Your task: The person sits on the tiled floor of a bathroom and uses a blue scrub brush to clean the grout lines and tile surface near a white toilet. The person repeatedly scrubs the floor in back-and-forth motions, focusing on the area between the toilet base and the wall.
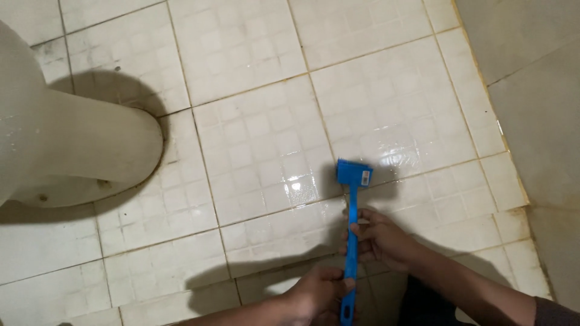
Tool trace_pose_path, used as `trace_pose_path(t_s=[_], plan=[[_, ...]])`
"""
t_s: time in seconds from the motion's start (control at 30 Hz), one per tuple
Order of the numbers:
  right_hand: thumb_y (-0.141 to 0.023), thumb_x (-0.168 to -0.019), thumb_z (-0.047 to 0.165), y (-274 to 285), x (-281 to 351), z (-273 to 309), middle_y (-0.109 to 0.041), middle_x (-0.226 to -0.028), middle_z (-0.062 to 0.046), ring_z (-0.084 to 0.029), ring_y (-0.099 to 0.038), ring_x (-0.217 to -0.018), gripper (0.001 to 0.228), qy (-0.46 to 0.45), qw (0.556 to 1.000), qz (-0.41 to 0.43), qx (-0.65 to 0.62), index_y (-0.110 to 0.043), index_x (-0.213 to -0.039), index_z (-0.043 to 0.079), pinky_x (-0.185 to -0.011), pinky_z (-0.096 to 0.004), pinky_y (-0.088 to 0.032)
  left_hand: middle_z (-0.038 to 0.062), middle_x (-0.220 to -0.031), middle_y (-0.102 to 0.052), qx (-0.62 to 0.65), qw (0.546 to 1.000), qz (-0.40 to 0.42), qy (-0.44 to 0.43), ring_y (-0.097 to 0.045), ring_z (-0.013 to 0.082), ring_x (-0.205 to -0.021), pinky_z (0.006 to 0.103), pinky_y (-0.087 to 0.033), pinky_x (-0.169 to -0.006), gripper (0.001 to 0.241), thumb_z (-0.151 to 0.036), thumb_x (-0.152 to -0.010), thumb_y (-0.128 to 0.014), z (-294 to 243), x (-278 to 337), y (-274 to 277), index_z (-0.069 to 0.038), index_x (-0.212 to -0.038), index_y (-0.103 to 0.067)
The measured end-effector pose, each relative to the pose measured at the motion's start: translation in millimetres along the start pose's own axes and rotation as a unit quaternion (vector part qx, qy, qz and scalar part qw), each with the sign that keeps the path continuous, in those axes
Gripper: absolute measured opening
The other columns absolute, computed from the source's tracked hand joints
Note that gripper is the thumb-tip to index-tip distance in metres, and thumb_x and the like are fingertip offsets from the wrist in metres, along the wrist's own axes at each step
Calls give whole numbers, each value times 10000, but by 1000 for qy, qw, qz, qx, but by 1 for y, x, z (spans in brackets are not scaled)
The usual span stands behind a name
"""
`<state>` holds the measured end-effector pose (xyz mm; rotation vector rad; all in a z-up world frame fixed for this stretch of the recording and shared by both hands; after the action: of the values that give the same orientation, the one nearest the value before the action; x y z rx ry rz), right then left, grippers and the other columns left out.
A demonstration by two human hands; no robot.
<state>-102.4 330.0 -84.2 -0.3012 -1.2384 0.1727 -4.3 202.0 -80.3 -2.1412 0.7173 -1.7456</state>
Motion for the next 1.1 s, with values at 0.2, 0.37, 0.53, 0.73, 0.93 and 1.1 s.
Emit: trace_pose_path(t_s=[0.2, 0.37, 0.53, 0.73, 0.93, 1.1], plan=[[-538, -958, 125, 25, -32, 46, -698, -1149, -185, -330, -760, -978, 424, 83, 996, 5, 3, -497, -1369, 28, -832, -475, -639, 114, -934, -725, -23, 999, -15, -35, -723, 218, -793, 365, -609, -691, 268, -286, -1050, -592, -51, -21, 3, -49, -1159, -658], [-527, -995, 154, 36, -36, 83, -689, -1131, -197, -319, -732, -958, 419, 140, 990, 6, -21, -492, -1385, 5, -825, -468, -622, 140, -941, -742, -24, 996, -22, -82, -752, 247, -836, 393, -647, -732, 275, -286, -1048, -577, -93, -34, -3, -23, -1106, -632], [-528, -989, 137, 56, -21, 83, -688, -1120, -173, -309, -731, -961, 402, 156, 986, -17, -48, -528, -1375, 24, -835, -448, -617, 136, -933, -751, -88, 994, -1, -70, -750, 227, -837, 353, -613, -713, 251, -285, -1051, -545, -99, -43, -27, -66, -1148, -622], [-544, -991, 75, 121, -12, 70, -683, -1139, -197, -289, -723, -1019, 355, 208, 965, -6, -158, -551, -1311, -79, -880, -433, -625, 129, -954, -758, -111, 992, 16, -54, -751, 222, -855, 354, -614, -713, 261, -251, -1043, -579, -97, -75, -62, -27, -1176, -602], [-545, -990, 71, 192, 21, 64, -675, -1237, -188, -258, -707, -976, 447, 254, 945, -89, -189, -502, -1407, -84, -859, -412, -614, 189, -1029, -723, -59, 994, 66, -58, -738, 252, -859, 390, -610, -734, 319, -187, -1007, -599, -105, -98, -125, -134, -1310, -517], [-497, -968, 37, 215, 54, 68, -659, -1296, -222, -254, -707, -924, 543, 292, 923, -156, -197, -436, -1508, 13, -795, -390, -630, 208, -1120, -729, -137, 964, 121, -191, -733, 258, -961, 362, -598, -809, 293, -97, -1033, -551, -93, -138, -161, 40, -1291, -536]])
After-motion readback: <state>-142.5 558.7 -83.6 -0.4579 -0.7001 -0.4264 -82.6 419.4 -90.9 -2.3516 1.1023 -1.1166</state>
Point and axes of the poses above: each hand's wrist, its own x-axis away from the middle knuckle, its own y-axis out of the back of the hand, z = x × y, the point moved 9 cm from there along -x, towards the middle knuckle
